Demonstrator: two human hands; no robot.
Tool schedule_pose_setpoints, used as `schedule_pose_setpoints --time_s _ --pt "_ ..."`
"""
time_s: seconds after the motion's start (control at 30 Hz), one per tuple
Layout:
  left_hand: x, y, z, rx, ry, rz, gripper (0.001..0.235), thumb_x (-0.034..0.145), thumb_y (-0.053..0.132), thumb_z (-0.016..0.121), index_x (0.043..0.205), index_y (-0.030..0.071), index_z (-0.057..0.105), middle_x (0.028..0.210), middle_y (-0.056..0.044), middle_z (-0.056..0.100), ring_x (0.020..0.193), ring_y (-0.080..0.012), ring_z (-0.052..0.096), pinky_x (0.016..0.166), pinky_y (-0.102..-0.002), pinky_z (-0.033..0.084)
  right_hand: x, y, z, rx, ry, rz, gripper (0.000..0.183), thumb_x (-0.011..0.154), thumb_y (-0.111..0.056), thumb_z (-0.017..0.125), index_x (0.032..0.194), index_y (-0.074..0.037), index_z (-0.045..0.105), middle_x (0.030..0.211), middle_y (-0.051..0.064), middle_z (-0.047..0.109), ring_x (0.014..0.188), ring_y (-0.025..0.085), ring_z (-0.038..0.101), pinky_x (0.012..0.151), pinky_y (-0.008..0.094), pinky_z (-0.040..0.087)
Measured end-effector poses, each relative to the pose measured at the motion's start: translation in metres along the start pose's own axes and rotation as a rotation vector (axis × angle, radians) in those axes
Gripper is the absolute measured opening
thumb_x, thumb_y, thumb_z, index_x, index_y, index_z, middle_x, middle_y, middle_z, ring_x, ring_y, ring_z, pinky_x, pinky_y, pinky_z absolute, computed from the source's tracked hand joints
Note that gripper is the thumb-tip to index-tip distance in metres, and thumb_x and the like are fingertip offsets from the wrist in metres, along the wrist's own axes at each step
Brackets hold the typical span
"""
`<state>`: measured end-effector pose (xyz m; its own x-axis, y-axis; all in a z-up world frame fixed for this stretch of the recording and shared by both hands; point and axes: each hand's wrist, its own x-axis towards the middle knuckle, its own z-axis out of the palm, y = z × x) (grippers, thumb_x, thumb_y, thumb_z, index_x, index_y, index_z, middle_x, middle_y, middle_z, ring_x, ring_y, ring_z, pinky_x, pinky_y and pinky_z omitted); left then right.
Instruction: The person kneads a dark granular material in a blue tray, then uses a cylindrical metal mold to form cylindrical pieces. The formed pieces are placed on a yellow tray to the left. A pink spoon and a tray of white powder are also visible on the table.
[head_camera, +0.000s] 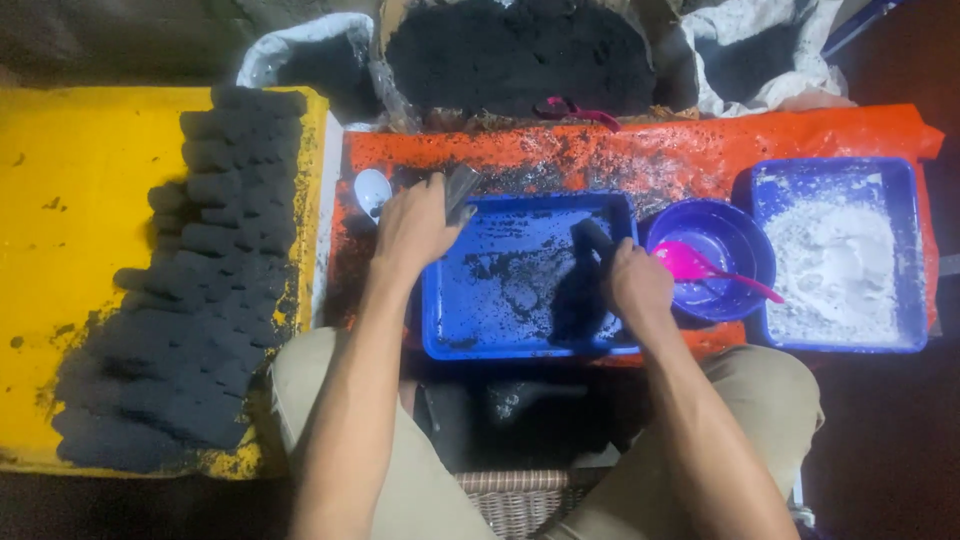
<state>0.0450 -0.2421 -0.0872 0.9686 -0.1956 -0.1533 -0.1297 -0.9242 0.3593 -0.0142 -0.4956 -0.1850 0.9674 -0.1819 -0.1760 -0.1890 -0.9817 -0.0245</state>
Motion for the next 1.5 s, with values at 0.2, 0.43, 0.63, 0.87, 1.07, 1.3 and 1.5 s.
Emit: schedule_pose_setpoints --time_s 0.2,0.43,0.63,0.87,1.07,1.3,1.5 --pt "0.002 0.003 -0.003 -0.005 0.057 0.0 0.044 0.07 0.019 0.058 0.107 -0.002 0.049 0.093 -0.019 0.058 0.087 -0.0376 0.057 0.077 -0.05 0.042 0.004 -0.016 0.038 -0.224 0.146 0.007 0.028 0.073 -0.014 0.049 0.098 -0.006 0.058 0.081 0.009 0.058 0.076 0.024 0.059 0.055 0.034 0.051" --pt "0.009 0.0 0.005 -0.055 0.067 0.018 0.038 0.07 0.022 0.059 0.1 -0.001 0.053 0.087 -0.017 0.06 0.082 -0.0362 0.059 0.076 -0.05 0.042 -0.006 -0.058 0.046 -0.083 0.165 -0.183 0.029 0.063 -0.01 0.058 0.092 -0.003 0.057 0.08 0.012 0.056 0.075 0.029 0.058 0.054 0.039 0.052" --pt "0.007 0.003 0.001 -0.046 0.067 0.019 0.037 0.07 0.023 0.059 0.098 -0.001 0.054 0.085 -0.017 0.06 0.081 -0.0367 0.059 0.074 -0.05 0.042 -0.018 -0.079 0.032 0.203 -0.087 -0.392 0.041 0.058 -0.012 0.068 0.096 -0.003 0.057 0.088 0.015 0.058 0.08 0.032 0.06 0.064 0.042 0.051" --pt "0.005 0.003 -0.002 -0.075 0.065 0.018 0.038 0.07 0.019 0.058 0.102 -0.001 0.053 0.087 -0.017 0.06 0.084 -0.0354 0.058 0.073 -0.049 0.041 0.008 -0.038 0.014 0.007 0.034 -0.146 0.037 0.061 -0.013 0.064 0.096 -0.001 0.056 0.087 0.015 0.057 0.076 0.033 0.06 0.062 0.043 0.051" --pt "0.009 0.004 0.002 -0.058 0.059 0.035 0.04 0.069 0.018 0.057 0.103 -0.002 0.052 0.089 -0.017 0.059 0.085 -0.0353 0.057 0.072 -0.05 0.041 -0.012 -0.071 0.026 0.095 -0.047 -0.287 0.04 0.061 -0.01 0.063 0.099 -0.002 0.054 0.09 0.017 0.056 0.08 0.036 0.058 0.065 0.046 0.05" --pt "0.008 0.002 0.002 -0.038 0.063 0.036 0.038 0.071 0.022 0.057 0.101 0.0 0.053 0.087 -0.016 0.059 0.083 -0.0352 0.058 0.07 -0.05 0.043 -0.003 -0.068 0.05 0.118 -0.061 -0.362 0.03 0.063 -0.014 0.059 0.092 -0.006 0.058 0.082 0.012 0.059 0.073 0.031 0.061 0.06 0.043 0.051" --pt "0.014 0.0 0.011 -0.052 0.05 0.031 0.043 0.071 0.027 0.059 0.103 0.0 0.053 0.088 -0.016 0.059 0.083 -0.0348 0.058 0.071 -0.05 0.043 0.015 -0.035 0.006 -0.091 0.195 -0.116 0.024 0.07 -0.007 0.052 0.091 0.001 0.059 0.076 0.013 0.058 0.064 0.029 0.061 0.053 0.039 0.051"
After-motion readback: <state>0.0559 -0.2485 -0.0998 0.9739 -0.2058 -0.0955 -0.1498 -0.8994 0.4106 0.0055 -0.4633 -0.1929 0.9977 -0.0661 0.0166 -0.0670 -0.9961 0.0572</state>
